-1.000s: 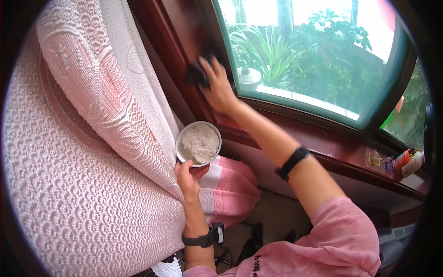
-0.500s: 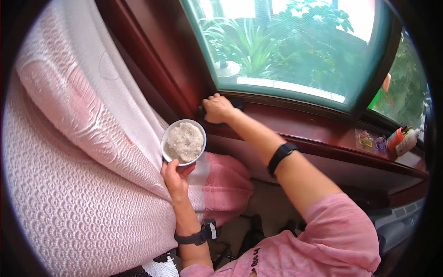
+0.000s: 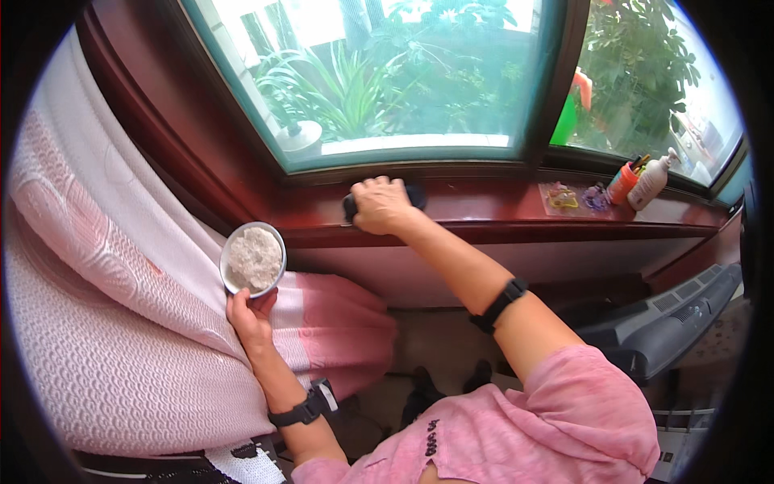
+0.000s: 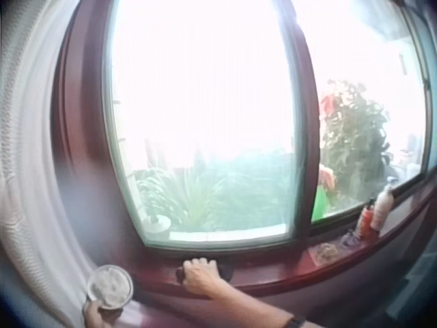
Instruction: The person wipes a white rolling cart with a dark cloth, then moves to a window sill to wipe the surface and a television set. They temporarily move items like a cup and a bottle to clean underneath them before returning them.
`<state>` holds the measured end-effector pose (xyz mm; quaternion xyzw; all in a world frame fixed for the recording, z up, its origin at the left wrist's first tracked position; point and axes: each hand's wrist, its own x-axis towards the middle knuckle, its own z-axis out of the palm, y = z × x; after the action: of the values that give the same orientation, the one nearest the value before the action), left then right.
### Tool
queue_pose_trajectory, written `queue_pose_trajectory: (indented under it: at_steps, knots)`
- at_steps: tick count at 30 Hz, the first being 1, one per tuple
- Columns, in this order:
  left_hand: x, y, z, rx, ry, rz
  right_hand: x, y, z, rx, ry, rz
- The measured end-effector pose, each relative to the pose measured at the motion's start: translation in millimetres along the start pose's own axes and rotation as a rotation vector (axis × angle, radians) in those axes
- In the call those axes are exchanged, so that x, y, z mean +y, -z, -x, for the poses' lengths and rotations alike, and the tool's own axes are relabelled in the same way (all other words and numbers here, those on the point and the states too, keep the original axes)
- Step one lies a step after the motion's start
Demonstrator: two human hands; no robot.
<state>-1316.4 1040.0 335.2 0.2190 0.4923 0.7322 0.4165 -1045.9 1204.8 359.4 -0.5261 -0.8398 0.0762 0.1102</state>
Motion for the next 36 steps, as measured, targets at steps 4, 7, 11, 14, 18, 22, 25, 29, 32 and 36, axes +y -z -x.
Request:
queue_pose_trajectory:
  at_steps: [4,7,11,14,18,22,25,29,32,36]
  knots:
    - [4,-13,2,0.032,0.047,-0.009,32,15,57,0.145,-0.189,0.044]
    - [6,-34,-6,-0.086,0.053,-0.084,67,41,87,0.188,-0.242,0.005]
    - [-8,-61,-24,-0.129,0.106,-0.049,115,70,119,0.394,-0.312,-0.094]
    - [-22,-72,-36,-0.090,0.146,-0.041,133,68,132,0.325,-0.509,0.017]
    - [-34,-86,-46,-0.147,0.185,0.085,108,40,120,0.372,-0.377,0.019]
    - [-46,-98,-54,-0.035,0.103,0.179,63,21,97,0.380,-0.203,-0.042]
    - [-56,-103,-58,0.046,-0.014,0.241,40,19,84,0.356,-0.171,-0.056]
    - [-57,-100,-55,0.000,-0.036,0.237,11,5,66,0.253,-0.008,-0.093]
    - [-48,-98,-47,-0.016,0.012,0.156,4,-4,59,0.183,0.038,-0.138]
    - [-40,-97,-35,-0.003,-0.007,0.009,35,16,91,0.184,-0.004,-0.128]
